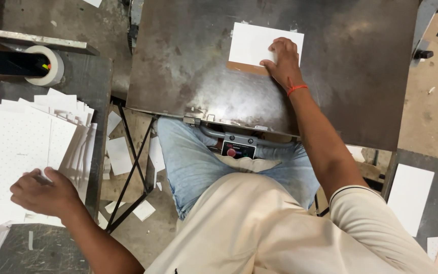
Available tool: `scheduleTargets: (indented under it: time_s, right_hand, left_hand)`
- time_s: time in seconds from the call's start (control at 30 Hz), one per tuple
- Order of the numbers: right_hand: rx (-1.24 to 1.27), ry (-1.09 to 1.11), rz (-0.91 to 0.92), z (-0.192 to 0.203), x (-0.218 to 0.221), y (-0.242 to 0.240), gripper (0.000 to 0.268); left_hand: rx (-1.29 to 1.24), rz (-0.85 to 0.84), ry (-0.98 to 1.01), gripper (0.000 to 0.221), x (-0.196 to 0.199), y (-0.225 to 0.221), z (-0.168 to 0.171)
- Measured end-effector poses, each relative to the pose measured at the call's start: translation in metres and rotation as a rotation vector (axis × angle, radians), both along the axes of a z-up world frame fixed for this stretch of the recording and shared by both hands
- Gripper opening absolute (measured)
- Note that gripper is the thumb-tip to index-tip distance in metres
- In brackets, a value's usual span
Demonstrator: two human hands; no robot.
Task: The recorder is operating an industrial press machine to process small rectangular paper slips, feeding them in and removing processed ones.
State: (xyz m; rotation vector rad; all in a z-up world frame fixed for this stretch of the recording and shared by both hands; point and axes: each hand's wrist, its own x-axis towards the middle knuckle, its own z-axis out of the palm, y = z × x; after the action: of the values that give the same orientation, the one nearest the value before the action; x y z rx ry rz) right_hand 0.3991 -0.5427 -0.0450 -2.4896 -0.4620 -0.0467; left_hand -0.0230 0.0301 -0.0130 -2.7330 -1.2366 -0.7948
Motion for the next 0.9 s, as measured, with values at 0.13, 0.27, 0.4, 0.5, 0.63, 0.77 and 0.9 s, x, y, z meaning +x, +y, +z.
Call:
scheduleTargets:
  time_s: [0.13,0.27,0.4,0.5,0.63,0.77,0.9]
  right_hand:
    - [-0.097,-0.003,-0.014,0.005,0.001,0.008,0.047]
    - [-0.204,-0.036,-0.046,0.011,0.004,0.022,0.053]
    - [-0.189,0.122,-0.101,0.019,0.013,0.031,0.044]
    - [0.077,-0.223,0.051,0.016,-0.021,0.016,0.033]
    - [0.139,-0.261,-0.069,0.075,-0.104,-0.066,0.022]
    - [-0.077,-0.487,-0.516,0.048,-0.155,-0.272,0.015]
    - [-0.085,-0.057,-1.151,0.032,-0.262,-0.394,0.03]
  left_hand:
    - [-0.007,0.004,0.02,0.013,0.006,-0.006,0.005]
    - [0.013,0.049,0.131,0.018,0.005,-0.007,0.009]
    - [-0.118,0.015,0.047,0.031,0.012,-0.03,0.042]
    - [-0.106,0.037,0.066,0.036,0.016,-0.029,0.042]
    - [-0.127,0.081,0.12,0.036,0.017,-0.023,0.045]
    - [-0.093,-0.035,0.013,0.027,0.019,-0.018,0.031]
    - [-0.062,-0.32,-0.217,0.013,0.077,-0.06,0.028]
